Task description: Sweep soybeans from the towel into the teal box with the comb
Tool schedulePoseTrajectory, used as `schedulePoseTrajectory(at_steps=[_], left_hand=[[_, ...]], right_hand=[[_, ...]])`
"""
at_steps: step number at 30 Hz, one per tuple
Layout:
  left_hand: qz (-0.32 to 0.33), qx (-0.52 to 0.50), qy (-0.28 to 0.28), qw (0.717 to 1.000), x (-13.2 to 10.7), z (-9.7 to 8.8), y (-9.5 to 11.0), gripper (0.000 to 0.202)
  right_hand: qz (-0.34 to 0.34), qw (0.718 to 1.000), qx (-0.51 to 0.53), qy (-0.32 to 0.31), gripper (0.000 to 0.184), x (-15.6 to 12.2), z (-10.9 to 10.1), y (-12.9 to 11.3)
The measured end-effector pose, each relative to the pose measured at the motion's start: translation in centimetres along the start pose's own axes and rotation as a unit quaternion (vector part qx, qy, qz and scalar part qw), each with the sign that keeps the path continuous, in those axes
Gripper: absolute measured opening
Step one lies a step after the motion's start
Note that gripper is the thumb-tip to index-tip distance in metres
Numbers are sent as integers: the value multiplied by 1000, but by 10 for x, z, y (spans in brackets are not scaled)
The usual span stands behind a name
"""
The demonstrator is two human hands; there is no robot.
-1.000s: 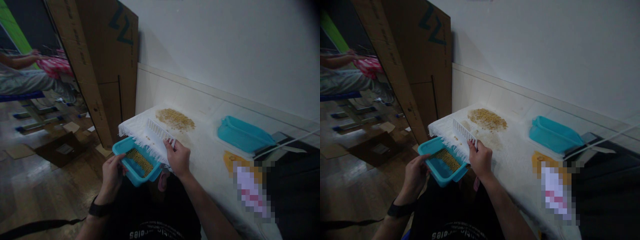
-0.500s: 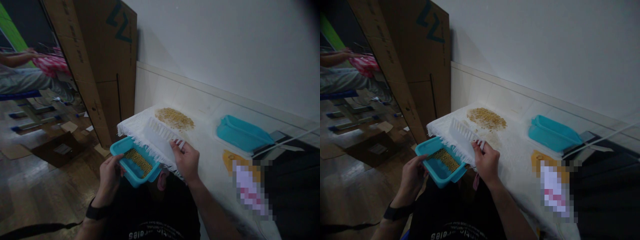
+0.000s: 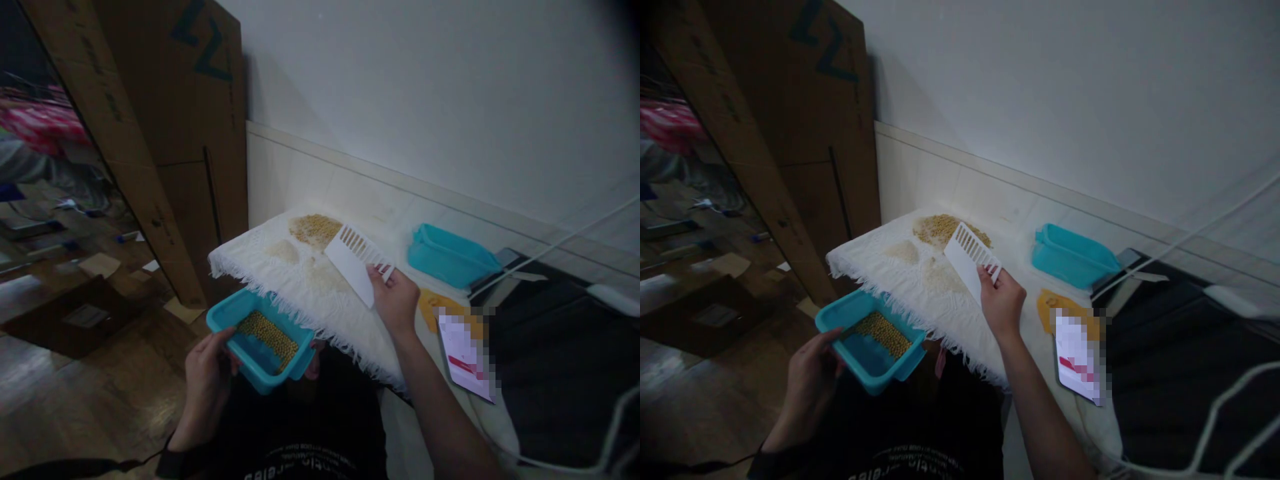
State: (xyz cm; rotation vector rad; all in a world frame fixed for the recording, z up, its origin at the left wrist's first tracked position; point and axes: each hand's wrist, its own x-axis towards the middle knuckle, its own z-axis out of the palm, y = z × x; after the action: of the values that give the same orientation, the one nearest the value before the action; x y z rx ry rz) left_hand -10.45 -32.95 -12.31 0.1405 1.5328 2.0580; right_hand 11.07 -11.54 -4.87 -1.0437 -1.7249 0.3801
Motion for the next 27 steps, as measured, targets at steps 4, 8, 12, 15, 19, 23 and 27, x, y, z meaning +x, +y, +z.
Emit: schedulePoseTrajectory(at_steps=[4, 8, 12, 15, 19, 23, 27], left_hand=[[-14, -19, 1, 1000, -3, 2, -1, 27], [-9, -11, 7, 1000, -1, 1, -1, 27], [0, -8, 1, 1000, -2, 1, 3, 29], [8, -8, 3, 1000, -5, 2, 7, 28], [4, -14, 4, 1000, -5, 2, 6, 29], [-5, -18, 8, 1000, 0, -1, 1, 28], [-12, -17, 7, 1000, 3, -3, -3, 31]], right_hand=[[-2, 999, -11, -39, 34, 7, 18, -2], [-7, 997, -59, -58, 29, 15, 28, -9], [-13, 996, -57, -64, 28, 14, 29, -13], [-17, 997, -32, -68, 29, 11, 30, -14], [-24, 996, -24, -81, 28, 10, 33, -14], [-33, 995, -27, -90, 29, 11, 34, -16], [-37, 996, -24, -82, 29, 13, 37, -19]])
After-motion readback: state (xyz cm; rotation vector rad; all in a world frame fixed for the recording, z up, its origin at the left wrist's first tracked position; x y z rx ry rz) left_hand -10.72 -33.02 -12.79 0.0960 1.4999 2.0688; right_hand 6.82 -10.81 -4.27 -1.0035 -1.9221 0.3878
